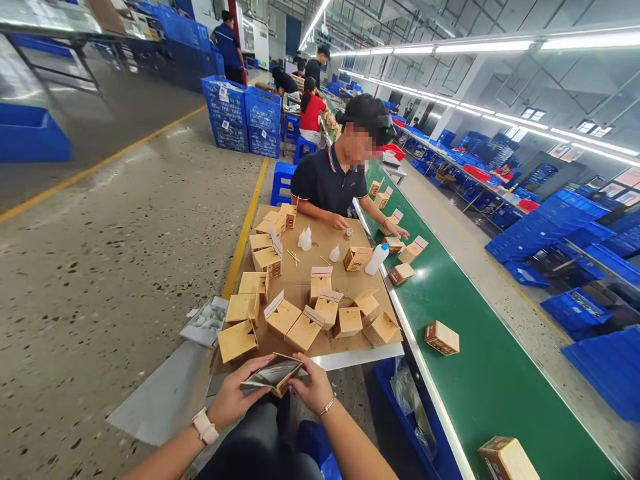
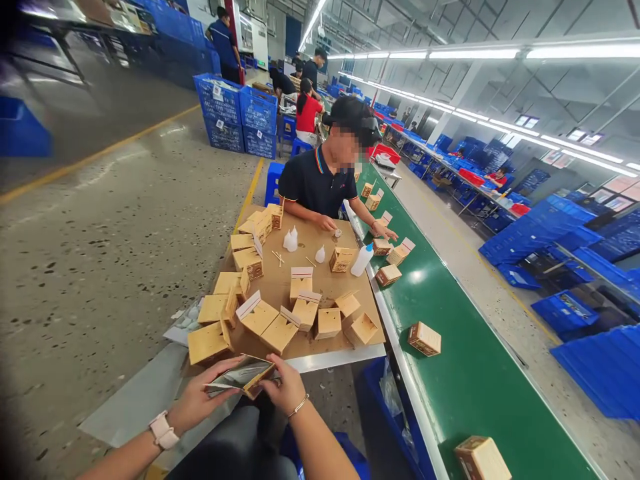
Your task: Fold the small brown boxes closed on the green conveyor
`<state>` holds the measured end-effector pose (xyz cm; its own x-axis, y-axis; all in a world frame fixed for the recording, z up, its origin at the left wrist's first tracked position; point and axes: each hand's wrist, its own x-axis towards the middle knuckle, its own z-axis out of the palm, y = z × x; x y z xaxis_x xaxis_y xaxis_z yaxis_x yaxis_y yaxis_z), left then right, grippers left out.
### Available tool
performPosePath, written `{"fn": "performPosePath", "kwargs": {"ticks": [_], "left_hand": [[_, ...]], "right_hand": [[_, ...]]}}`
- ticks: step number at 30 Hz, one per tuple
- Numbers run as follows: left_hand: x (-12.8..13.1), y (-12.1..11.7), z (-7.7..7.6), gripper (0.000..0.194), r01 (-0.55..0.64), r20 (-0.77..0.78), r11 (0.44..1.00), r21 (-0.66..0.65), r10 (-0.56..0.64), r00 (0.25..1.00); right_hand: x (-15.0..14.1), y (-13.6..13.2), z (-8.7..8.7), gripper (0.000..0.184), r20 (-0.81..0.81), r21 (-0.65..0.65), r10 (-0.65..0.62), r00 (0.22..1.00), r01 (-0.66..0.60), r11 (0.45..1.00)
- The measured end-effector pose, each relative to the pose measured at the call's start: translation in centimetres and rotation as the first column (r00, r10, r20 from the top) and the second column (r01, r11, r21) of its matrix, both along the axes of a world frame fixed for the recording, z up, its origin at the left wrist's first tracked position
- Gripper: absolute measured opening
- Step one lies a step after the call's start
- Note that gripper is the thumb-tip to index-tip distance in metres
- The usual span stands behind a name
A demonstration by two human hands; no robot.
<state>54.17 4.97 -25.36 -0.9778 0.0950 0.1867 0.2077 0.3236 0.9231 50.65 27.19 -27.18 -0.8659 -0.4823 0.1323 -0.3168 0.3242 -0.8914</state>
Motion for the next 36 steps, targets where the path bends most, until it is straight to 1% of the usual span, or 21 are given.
{"fn": "performPosePath", "kwargs": {"ticks": [2,4,6,8,11,13,15,17,19,20,21,22,23,25,26,27,29,31,33,34,36], "left_hand": [[0.4,0.6,-0.6,0.039,-0.096,-0.109,0.994,-0.051,0.090,0.990],[1.0,1.1,-1.5,0.040,-0.181,-0.189,0.977,-0.112,0.158,0.969],[1.6,1.4,-2.6,0.044,-0.246,-0.245,0.953,-0.178,0.199,0.949],[2.0,1.2,-3.5,0.044,-0.256,-0.310,0.937,-0.238,0.177,0.934],[2.3,0.5,-4.1,0.039,-0.154,-0.387,0.917,-0.369,-0.001,0.922],[2.2,0.2,-4.0,0.040,-0.117,-0.399,0.876,-0.469,-0.091,0.913],[2.0,0.1,-3.5,0.042,-0.139,-0.394,0.822,-0.553,-0.110,0.913],[1.6,0.3,-2.9,0.045,-0.174,-0.383,0.766,-0.619,-0.101,0.918],[1.1,0.7,-2.2,0.046,-0.187,-0.377,0.728,-0.659,-0.104,0.920],[0.8,0.9,-1.9,0.045,-0.189,-0.370,0.717,-0.671,-0.103,0.923],[0.5,1.2,-1.6,0.044,-0.190,-0.359,0.708,-0.680,-0.096,0.928],[0.2,1.4,-1.3,0.043,-0.184,-0.340,0.702,-0.688,-0.088,0.936],[-0.2,1.6,-1.0,0.042,-0.170,-0.314,0.699,-0.695,-0.083,0.946],[-0.8,1.9,-0.4,0.040,-0.126,-0.250,0.699,-0.704,-0.078,0.965],[-1.1,2.0,-0.3,0.039,-0.106,-0.223,0.706,-0.700,-0.074,0.972],[-1.4,2.1,-0.2,0.038,-0.090,-0.203,0.719,-0.689,-0.073,0.976],[-1.6,2.2,-0.4,0.037,-0.087,-0.207,0.767,-0.636,-0.062,0.976],[-1.1,2.4,-1.0,0.035,-0.147,-0.279,0.831,-0.536,-0.009,0.960],[0.1,2.6,-1.6,0.034,-0.261,-0.393,0.868,-0.422,0.085,0.916],[0.8,2.7,-1.8,0.036,-0.329,-0.449,0.865,-0.380,0.139,0.883],[2.5,2.9,-2.0,0.042,-0.449,-0.536,0.819,-0.357,0.214,0.816]], "right_hand": [[1.0,-0.5,-1.6,0.072,-0.165,0.022,-0.062,0.984,0.066,0.998],[1.9,-1.1,-3.3,0.092,-0.320,0.066,-0.037,0.947,0.061,0.996],[2.5,-1.5,-4.4,0.108,-0.390,0.130,-0.013,0.921,0.069,0.989],[2.8,-1.7,-4.9,0.113,-0.385,0.180,-0.025,0.922,0.102,0.978],[2.6,-1.5,-4.1,0.101,-0.385,0.239,-0.039,0.922,0.141,0.961],[2.0,-1.3,-2.8,0.087,-0.405,0.305,-0.029,0.914,0.165,0.938],[1.4,-1.2,-1.4,0.073,-0.410,0.370,-0.012,0.912,0.178,0.912],[0.9,-1.4,-0.2,0.063,-0.398,0.391,0.004,0.917,0.165,0.905],[0.8,-1.8,0.3,0.046,-0.375,0.337,-0.009,0.927,0.145,0.930],[0.8,-2.1,0.4,0.035,-0.356,0.277,-0.041,0.934,0.147,0.950],[1.0,-2.4,0.3,0.027,-0.327,0.197,-0.094,0.940,0.165,0.966],[1.2,-2.8,0.2,0.023,-0.286,0.105,-0.167,0.944,0.204,0.973],[1.4,-3.1,0.0,0.024,-0.230,0.012,-0.253,0.940,0.263,0.965],[1.6,-3.9,-0.4,0.028,-0.081,-0.119,-0.425,0.902,0.415,0.902],[1.6,-4.3,-0.6,0.029,-0.005,-0.141,-0.488,0.873,0.483,0.864],[1.6,-4.6,-0.7,0.029,0.057,-0.141,-0.530,0.846,0.533,0.834],[1.3,-5.0,-0.8,0.028,0.125,-0.116,-0.566,0.815,0.579,0.807],[1.0,-5.3,-0.7,0.029,0.138,-0.090,-0.572,0.808,0.586,0.805],[0.8,-5.4,-0.7,0.030,0.162,-0.061,-0.579,0.799,0.594,0.802],[0.8,-5.4,-0.8,0.031,0.186,-0.043,-0.582,0.792,0.598,0.800],[0.7,-5.5,-1.0,0.034,0.257,-0.024,-0.584,0.770,0.609,0.793]]}}
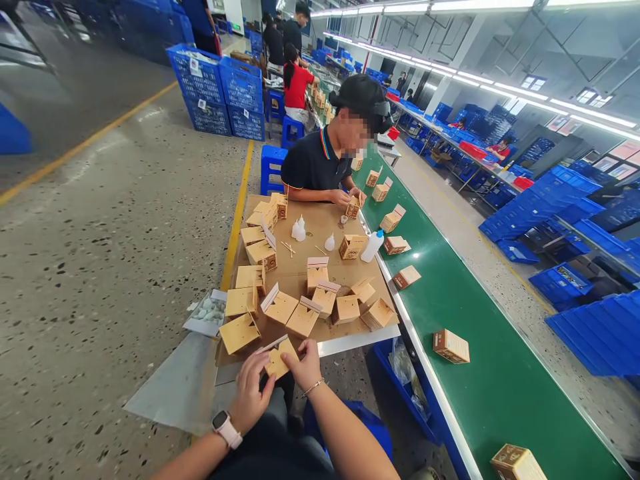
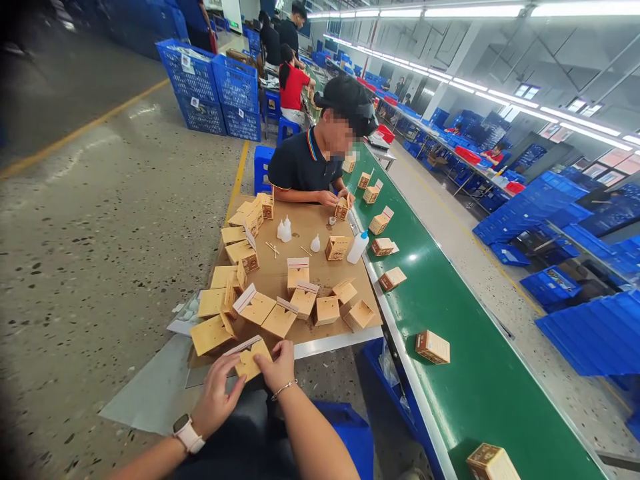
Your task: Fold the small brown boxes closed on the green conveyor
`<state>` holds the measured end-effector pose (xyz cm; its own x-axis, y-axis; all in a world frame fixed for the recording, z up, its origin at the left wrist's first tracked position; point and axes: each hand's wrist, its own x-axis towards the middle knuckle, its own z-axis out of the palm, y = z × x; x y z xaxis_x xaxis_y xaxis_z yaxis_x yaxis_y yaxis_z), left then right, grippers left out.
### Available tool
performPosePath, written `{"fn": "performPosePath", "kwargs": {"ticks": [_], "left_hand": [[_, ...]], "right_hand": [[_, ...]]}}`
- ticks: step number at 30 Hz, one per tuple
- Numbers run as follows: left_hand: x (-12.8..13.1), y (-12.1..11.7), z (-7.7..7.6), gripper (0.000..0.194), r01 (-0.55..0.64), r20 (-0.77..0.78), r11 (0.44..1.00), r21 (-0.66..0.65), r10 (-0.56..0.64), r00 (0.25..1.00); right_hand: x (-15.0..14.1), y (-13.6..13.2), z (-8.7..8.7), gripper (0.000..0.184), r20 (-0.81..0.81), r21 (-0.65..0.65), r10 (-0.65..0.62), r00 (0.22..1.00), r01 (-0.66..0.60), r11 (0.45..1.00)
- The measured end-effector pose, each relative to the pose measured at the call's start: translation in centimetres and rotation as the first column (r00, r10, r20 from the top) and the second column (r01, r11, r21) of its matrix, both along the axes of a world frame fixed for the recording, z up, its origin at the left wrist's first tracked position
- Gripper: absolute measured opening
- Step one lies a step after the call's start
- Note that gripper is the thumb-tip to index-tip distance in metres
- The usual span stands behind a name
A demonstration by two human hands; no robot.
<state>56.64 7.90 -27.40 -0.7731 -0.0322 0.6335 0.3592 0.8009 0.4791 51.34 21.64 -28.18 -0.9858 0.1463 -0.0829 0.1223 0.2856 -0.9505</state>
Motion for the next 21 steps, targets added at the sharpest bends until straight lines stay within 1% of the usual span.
{"fn": "performPosePath", "kwargs": {"ticks": [2,3,6,8,10,14,16,17,19,21], "left_hand": [[1.3,0.2,0.0,0.048,-0.061,-0.019,0.993,-0.096,0.060,0.998],[1.7,0.3,0.1,0.051,-0.060,0.015,0.985,-0.162,0.063,0.998],[1.7,0.5,0.5,0.053,0.052,0.234,0.942,-0.331,0.028,0.972],[1.1,0.8,0.8,0.051,0.106,0.357,0.919,-0.380,0.039,0.933],[0.4,1.0,1.0,0.050,0.106,0.405,0.914,-0.393,0.068,0.912],[-0.2,1.2,0.8,0.047,0.073,0.404,0.925,-0.373,0.091,0.910],[-0.1,1.0,0.5,0.044,0.057,0.353,0.941,-0.333,0.068,0.933],[0.1,0.9,0.3,0.041,0.048,0.298,0.954,-0.296,0.044,0.953],[0.3,0.7,0.0,0.036,0.030,0.145,0.983,-0.180,-0.004,0.989],[0.3,0.8,-0.2,0.042,0.009,0.036,0.999,-0.032,-0.008,0.999]], "right_hand": [[-0.1,-0.2,-0.4,0.035,0.054,-0.044,-0.011,0.998,0.013,0.999],[-0.1,-0.2,-0.6,0.036,0.073,-0.063,-0.015,0.997,0.020,0.998],[-0.4,-0.3,-1.4,0.035,0.108,-0.094,-0.017,0.994,0.028,0.995],[-0.6,-0.2,-1.9,0.035,0.129,-0.113,-0.012,0.992,0.027,0.993],[-0.9,-0.2,-2.4,0.035,0.150,-0.135,-0.004,0.989,0.025,0.991],[-1.3,-0.6,-2.5,0.037,0.180,-0.190,0.021,0.983,0.014,0.982],[-1.2,-0.7,-2.2,0.037,0.184,-0.219,0.032,0.982,0.010,0.976],[-1.1,-0.6,-1.9,0.036,0.182,-0.232,0.034,0.983,0.009,0.973],[-0.4,-0.2,-1.3,0.036,0.171,-0.247,0.032,0.985,0.012,0.969],[0.7,0.7,-0.2,0.036,0.152,-0.247,0.016,0.988,0.023,0.969]]}}
